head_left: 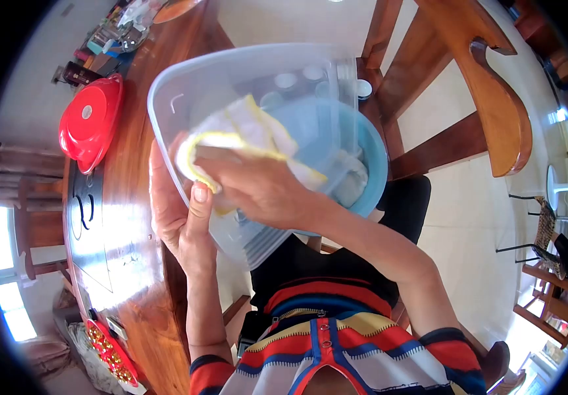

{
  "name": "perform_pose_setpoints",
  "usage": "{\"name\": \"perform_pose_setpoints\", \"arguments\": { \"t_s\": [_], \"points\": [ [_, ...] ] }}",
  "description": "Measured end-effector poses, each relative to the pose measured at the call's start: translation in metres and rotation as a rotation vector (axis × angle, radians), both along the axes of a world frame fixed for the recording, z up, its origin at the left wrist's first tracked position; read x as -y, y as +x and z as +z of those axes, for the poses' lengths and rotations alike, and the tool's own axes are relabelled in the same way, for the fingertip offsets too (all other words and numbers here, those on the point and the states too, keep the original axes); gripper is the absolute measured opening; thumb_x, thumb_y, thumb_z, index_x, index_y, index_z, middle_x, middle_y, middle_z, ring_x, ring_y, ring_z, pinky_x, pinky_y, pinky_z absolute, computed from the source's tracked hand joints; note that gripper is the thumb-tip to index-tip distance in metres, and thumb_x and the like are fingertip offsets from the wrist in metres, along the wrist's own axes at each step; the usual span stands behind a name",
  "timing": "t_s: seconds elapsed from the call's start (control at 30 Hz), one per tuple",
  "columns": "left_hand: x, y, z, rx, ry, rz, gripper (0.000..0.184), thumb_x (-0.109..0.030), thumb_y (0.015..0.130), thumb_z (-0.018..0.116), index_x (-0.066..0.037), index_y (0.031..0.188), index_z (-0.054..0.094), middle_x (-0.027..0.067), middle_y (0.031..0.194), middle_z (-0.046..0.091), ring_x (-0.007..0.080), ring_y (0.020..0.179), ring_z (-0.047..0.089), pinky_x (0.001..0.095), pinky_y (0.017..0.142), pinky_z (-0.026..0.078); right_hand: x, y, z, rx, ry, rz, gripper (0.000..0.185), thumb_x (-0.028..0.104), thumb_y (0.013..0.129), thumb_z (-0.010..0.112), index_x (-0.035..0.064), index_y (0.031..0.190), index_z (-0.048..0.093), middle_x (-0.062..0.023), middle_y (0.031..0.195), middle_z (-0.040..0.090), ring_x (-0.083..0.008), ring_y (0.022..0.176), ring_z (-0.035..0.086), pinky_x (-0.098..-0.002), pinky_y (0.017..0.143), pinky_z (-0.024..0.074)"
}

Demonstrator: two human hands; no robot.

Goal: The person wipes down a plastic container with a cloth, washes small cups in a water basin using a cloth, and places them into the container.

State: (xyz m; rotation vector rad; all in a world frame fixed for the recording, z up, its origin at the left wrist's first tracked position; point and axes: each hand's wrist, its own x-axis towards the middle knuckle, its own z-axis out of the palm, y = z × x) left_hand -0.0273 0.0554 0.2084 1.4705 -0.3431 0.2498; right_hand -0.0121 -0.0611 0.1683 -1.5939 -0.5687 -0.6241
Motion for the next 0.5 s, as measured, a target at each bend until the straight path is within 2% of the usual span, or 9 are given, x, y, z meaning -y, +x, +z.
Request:
{"name": "perform_pose_setpoints", "arguments": {
  "t_s": [0.07, 0.1, 0.17, 0.23, 0.27, 0.33, 0.4, 0.43, 0.5],
  "points": [
    [0.000, -0.004, -0.001, -0.014, 0.010, 0.004, 0.067, -0.015, 0.082, 0.065, 0.001, 0.137, 0.030, 0.0149, 0.133, 0.043, 0.0217, 0.122, 0.043, 0.0347, 0.103, 0.032, -0.005, 0.012, 0.008, 0.222, -0.119, -0.245, 0.027, 0.021, 0.078, 0.061, 0.0160, 0.105, 0.060, -0.0042, 0.102, 0.059, -0.0263, 0.100, 0.050, -0.0460, 0.087, 0.0299],
    [-0.001, -0.006, -0.002, -0.030, 0.025, 0.017, 0.067, -0.015, 0.082, 0.065, 0.001, 0.137, 0.030, 0.0147, 0.133, 0.043, 0.0213, 0.122, 0.042, 0.0345, 0.103, 0.032, -0.002, 0.018, 0.009, 0.226, -0.122, -0.246, 0.027, 0.021, 0.078, 0.061, 0.0160, 0.105, 0.060, -0.0042, 0.102, 0.059, -0.0263, 0.100, 0.050, -0.0460, 0.087, 0.0299],
    [-0.007, -0.007, -0.003, -0.008, 0.035, 0.037, 0.068, -0.016, 0.082, 0.065, 0.000, 0.138, 0.029, 0.0150, 0.133, 0.044, 0.0222, 0.118, 0.047, 0.0338, 0.099, 0.036, 0.004, 0.028, 0.006, 0.247, -0.332, -0.340, 0.033, 0.027, 0.077, 0.062, 0.0148, 0.108, 0.061, -0.0056, 0.113, 0.056, -0.0320, 0.103, 0.048, -0.0486, 0.092, 0.0284],
    [-0.012, -0.010, 0.004, -0.079, -0.018, 0.016, 0.068, -0.015, 0.083, 0.064, -0.003, 0.139, 0.028, 0.0152, 0.132, 0.044, 0.0227, 0.112, 0.052, 0.0326, 0.090, 0.045, 0.007, 0.039, -0.005, 0.225, -0.308, -0.402, 0.033, 0.023, 0.079, 0.061, 0.0161, 0.111, 0.059, -0.0059, 0.113, 0.056, -0.0326, 0.104, 0.047, -0.0512, 0.091, 0.0273],
    [-0.017, -0.013, 0.008, -0.112, 0.014, 0.016, 0.068, -0.014, 0.082, 0.063, -0.006, 0.140, 0.028, 0.0165, 0.131, 0.044, 0.0245, 0.104, 0.057, 0.0320, 0.078, 0.052, 0.012, 0.044, -0.018, 0.128, -0.312, -0.486, 0.033, 0.018, 0.080, 0.059, 0.0133, 0.112, 0.057, -0.0080, 0.111, 0.055, -0.0329, 0.103, 0.048, -0.0496, 0.091, 0.0294],
    [-0.018, -0.018, 0.014, -0.121, 0.005, 0.034, 0.067, -0.013, 0.082, 0.062, -0.007, 0.140, 0.028, 0.0169, 0.131, 0.044, 0.0254, 0.102, 0.058, 0.0324, 0.075, 0.054, 0.027, 0.052, -0.040, 0.037, -0.324, -0.563, 0.033, 0.013, 0.080, 0.057, 0.0104, 0.113, 0.055, -0.0102, 0.109, 0.055, -0.0331, 0.101, 0.049, -0.0480, 0.090, 0.0315],
    [-0.022, -0.020, 0.012, -0.129, -0.004, 0.055, 0.067, -0.012, 0.082, 0.062, -0.007, 0.140, 0.028, 0.0173, 0.131, 0.044, 0.0263, 0.100, 0.059, 0.0328, 0.071, 0.056, 0.044, 0.057, -0.054, -0.029, -0.052, -0.445, 0.033, 0.005, 0.081, 0.052, 0.0038, 0.113, 0.051, -0.0158, 0.106, 0.055, -0.0339, 0.097, 0.051, -0.0423, 0.088, 0.0374],
    [-0.027, -0.018, 0.006, -0.152, 0.029, 0.065, 0.066, -0.011, 0.083, 0.061, -0.007, 0.140, 0.028, 0.0178, 0.131, 0.043, 0.0274, 0.098, 0.060, 0.0334, 0.071, 0.056, 0.047, 0.054, -0.042, -0.022, -0.055, -0.440, 0.033, 0.005, 0.081, 0.052, 0.0038, 0.113, 0.051, -0.0158, 0.106, 0.055, -0.0339, 0.097, 0.051, -0.0423, 0.088, 0.0374],
    [-0.028, -0.017, 0.003, -0.182, 0.057, 0.078, 0.066, -0.009, 0.083, 0.060, -0.007, 0.140, 0.027, 0.0184, 0.130, 0.043, 0.0285, 0.096, 0.061, 0.0340, 0.070, 0.057, 0.050, 0.042, -0.017, 0.093, 0.032, -0.468, 0.028, 0.000, 0.080, 0.050, 0.0035, 0.108, 0.051, -0.0182, 0.100, 0.056, -0.0378, 0.087, 0.052, -0.0411, 0.074, 0.0434]
  ]
}}
